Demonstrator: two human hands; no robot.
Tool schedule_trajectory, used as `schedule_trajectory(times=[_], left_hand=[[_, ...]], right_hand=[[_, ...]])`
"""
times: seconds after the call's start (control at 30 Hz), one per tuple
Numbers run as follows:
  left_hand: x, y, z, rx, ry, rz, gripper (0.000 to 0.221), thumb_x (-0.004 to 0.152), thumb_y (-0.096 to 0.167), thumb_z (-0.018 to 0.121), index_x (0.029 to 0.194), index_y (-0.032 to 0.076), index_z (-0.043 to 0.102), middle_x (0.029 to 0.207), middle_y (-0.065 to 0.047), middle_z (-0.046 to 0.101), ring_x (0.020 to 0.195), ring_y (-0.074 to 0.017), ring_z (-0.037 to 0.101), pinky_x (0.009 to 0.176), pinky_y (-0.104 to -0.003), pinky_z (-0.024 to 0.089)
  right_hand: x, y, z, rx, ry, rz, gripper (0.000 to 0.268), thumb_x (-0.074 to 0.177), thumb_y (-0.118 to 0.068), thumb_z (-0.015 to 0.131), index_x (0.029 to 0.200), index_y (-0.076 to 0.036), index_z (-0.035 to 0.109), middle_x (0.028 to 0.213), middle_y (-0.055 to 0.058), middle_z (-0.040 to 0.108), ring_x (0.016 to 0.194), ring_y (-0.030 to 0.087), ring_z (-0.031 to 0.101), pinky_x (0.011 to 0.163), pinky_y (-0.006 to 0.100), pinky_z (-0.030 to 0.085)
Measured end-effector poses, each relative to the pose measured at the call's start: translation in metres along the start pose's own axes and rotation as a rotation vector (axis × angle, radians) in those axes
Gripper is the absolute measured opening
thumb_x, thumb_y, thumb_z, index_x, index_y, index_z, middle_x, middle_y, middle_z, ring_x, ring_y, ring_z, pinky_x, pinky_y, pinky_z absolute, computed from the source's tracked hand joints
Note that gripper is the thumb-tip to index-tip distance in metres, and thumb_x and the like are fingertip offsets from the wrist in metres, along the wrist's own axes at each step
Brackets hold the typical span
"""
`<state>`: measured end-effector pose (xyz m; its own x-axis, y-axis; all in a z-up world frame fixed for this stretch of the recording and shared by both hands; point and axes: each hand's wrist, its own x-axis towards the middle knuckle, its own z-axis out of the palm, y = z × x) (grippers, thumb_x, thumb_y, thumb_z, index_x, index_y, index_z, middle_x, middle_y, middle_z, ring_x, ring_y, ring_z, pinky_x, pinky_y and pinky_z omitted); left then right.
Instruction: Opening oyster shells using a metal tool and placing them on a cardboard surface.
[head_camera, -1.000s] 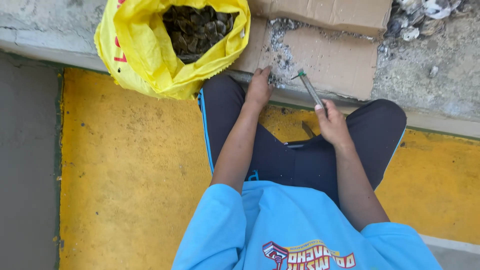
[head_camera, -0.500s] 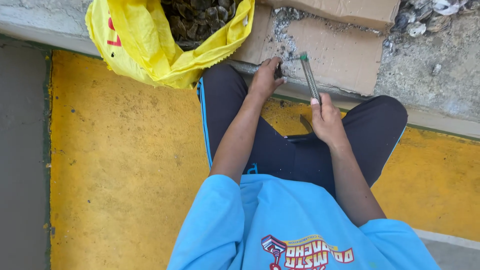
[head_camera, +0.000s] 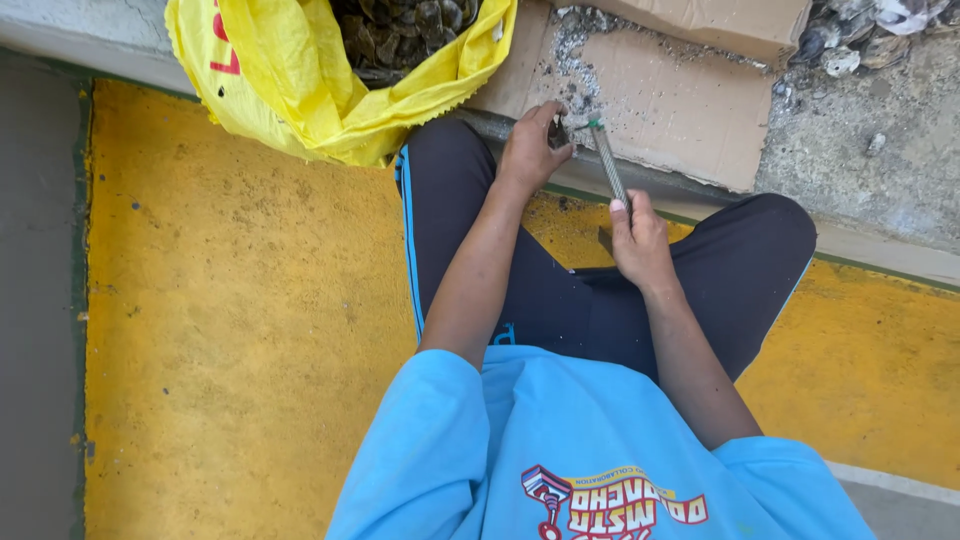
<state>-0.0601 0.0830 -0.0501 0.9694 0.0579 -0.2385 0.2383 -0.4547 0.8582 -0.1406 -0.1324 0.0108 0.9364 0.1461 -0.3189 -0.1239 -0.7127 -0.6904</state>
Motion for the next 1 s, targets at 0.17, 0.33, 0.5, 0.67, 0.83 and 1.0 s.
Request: schedule_trajectory(times=[0.17,0.33,0.5,0.67,0.83,1.0], left_hand=[[0.002,0.002,-0.002,-0.042,-0.004,0.05,0.055,0.075,0.015,0.09,0.122,0.008,0.061,0.108,-0.014,0.071,0.096,-0.026,0.074,0.088,-0.037,0.059],[0.008,-0.01,0.011,0.056,-0.015,0.053,0.062,0.07,0.012,0.091,0.123,0.01,0.059,0.119,-0.017,0.067,0.108,-0.0345,0.068,0.094,-0.042,0.054],[0.005,-0.004,0.008,0.12,-0.116,-0.09,0.063,0.074,0.012,0.088,0.13,0.014,0.056,0.124,-0.017,0.065,0.116,-0.0351,0.067,0.1,-0.043,0.054],[0.004,-0.005,0.006,0.211,-0.105,-0.074,0.062,0.075,0.013,0.086,0.13,0.013,0.057,0.127,-0.017,0.062,0.116,-0.038,0.063,0.098,-0.045,0.052],[0.007,-0.014,0.013,0.343,-0.139,-0.049,0.048,0.081,0.019,0.082,0.124,0.01,0.062,0.124,-0.018,0.062,0.113,-0.0389,0.065,0.097,-0.046,0.053],[0.005,-0.013,0.016,0.322,-0.09,-0.019,0.044,0.08,0.022,0.082,0.118,0.008,0.064,0.114,-0.019,0.067,0.106,-0.0376,0.068,0.092,-0.047,0.054]], right_hand=[[0.003,-0.006,-0.002,0.127,0.01,0.075,0.028,0.11,-0.029,0.051,0.119,-0.002,0.056,0.077,0.013,0.06,0.07,0.023,0.063,0.068,0.041,0.053],[0.006,0.01,0.009,0.076,0.01,-0.03,0.027,0.111,-0.026,0.053,0.118,-0.001,0.057,0.077,0.013,0.061,0.072,0.022,0.062,0.07,0.042,0.052],[0.002,-0.002,0.007,-0.083,-0.015,-0.037,0.028,0.109,-0.027,0.052,0.122,-0.002,0.054,0.076,0.019,0.065,0.075,0.039,0.069,0.07,0.051,0.052],[0.0,-0.014,0.004,-0.206,-0.078,0.063,0.031,0.11,-0.03,0.049,0.126,-0.003,0.05,0.076,0.022,0.066,0.077,0.045,0.068,0.071,0.055,0.05],[-0.002,-0.018,0.0,-0.249,-0.083,-0.024,0.03,0.111,-0.029,0.049,0.126,-0.003,0.051,0.079,0.023,0.066,0.077,0.046,0.067,0.068,0.056,0.049],[-0.007,-0.03,0.001,-0.101,0.05,-0.074,0.03,0.112,-0.026,0.049,0.129,-0.001,0.051,0.078,0.021,0.063,0.069,0.038,0.066,0.064,0.049,0.05]])
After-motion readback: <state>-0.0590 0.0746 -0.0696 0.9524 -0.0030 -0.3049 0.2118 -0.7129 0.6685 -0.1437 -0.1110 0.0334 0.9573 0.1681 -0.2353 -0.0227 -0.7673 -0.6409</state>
